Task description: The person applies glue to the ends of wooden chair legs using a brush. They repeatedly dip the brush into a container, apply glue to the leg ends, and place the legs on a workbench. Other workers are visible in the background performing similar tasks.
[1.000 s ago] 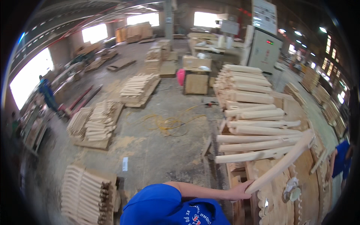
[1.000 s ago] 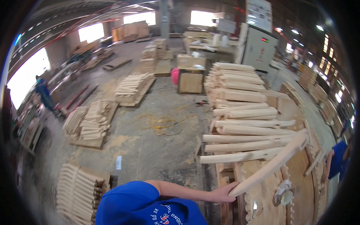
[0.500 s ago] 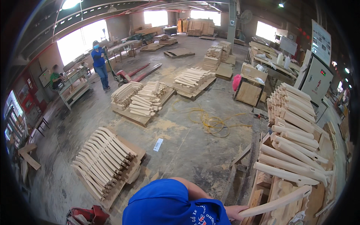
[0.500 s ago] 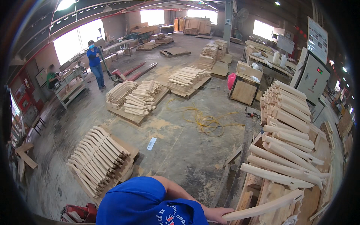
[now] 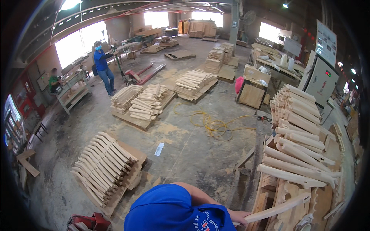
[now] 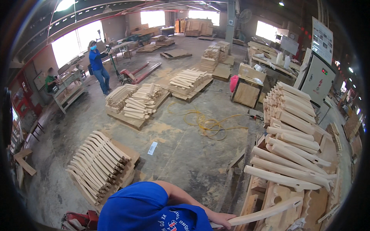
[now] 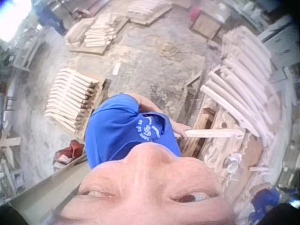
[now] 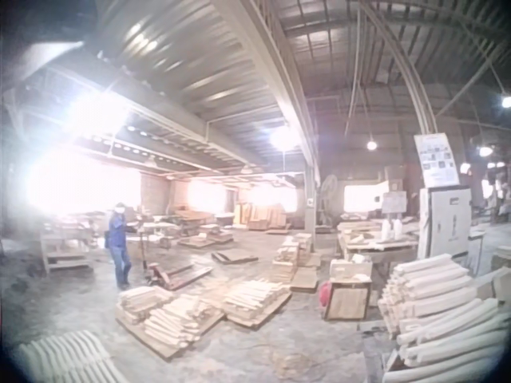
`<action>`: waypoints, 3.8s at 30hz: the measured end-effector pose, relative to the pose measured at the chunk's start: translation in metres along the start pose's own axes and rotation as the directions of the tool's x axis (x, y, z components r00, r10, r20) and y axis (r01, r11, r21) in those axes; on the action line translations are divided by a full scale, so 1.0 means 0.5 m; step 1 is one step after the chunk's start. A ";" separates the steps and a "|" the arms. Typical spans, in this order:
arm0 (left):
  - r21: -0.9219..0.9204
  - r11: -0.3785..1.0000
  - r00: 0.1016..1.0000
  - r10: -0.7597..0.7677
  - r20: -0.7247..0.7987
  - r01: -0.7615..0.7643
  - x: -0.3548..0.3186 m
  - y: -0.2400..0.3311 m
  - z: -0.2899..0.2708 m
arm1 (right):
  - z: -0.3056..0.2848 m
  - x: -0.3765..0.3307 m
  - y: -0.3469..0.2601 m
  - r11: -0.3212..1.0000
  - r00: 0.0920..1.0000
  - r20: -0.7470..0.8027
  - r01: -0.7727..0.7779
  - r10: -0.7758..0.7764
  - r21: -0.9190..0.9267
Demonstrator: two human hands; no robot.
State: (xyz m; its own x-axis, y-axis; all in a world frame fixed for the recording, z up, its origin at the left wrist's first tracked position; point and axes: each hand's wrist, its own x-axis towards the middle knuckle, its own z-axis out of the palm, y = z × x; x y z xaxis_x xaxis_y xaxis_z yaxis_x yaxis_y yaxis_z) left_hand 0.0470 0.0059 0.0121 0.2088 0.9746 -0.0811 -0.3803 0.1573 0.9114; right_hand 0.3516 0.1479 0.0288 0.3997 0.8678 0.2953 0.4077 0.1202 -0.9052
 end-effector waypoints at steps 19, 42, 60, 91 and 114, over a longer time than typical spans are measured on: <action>-0.179 0.967 0.983 -0.173 0.066 0.183 0.014 -0.009 -0.025 | 0.032 -0.003 0.022 0.907 0.998 0.050 -0.065 0.049 0.416; -0.129 0.983 0.988 -0.120 0.095 0.132 0.026 -0.022 -0.030 | 0.041 0.035 0.085 0.959 0.968 -0.081 0.246 -0.237 0.140; 0.080 0.938 0.936 -0.326 -0.133 0.338 0.069 0.105 -0.012 | 0.036 -0.050 -0.117 0.974 0.998 -0.023 -0.054 0.061 0.221; 0.113 0.985 0.870 -0.167 0.465 0.129 0.137 0.178 -0.002 | -0.029 -0.169 -0.230 0.706 0.931 -0.353 0.189 0.091 0.682; 0.592 0.611 0.774 0.054 0.631 -0.525 0.028 0.090 0.307 | -0.452 -0.692 -0.207 0.935 0.913 -0.370 -0.034 0.173 0.352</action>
State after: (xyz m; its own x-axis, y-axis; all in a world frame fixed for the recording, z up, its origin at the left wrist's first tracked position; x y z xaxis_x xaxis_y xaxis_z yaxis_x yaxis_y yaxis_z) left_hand 0.1711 0.0022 0.1136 0.7097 0.6621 0.2407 0.1914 -0.5100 0.8386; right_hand 0.3569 -0.2738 0.0894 0.7390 0.6346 0.2261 0.0783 0.2524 -0.9644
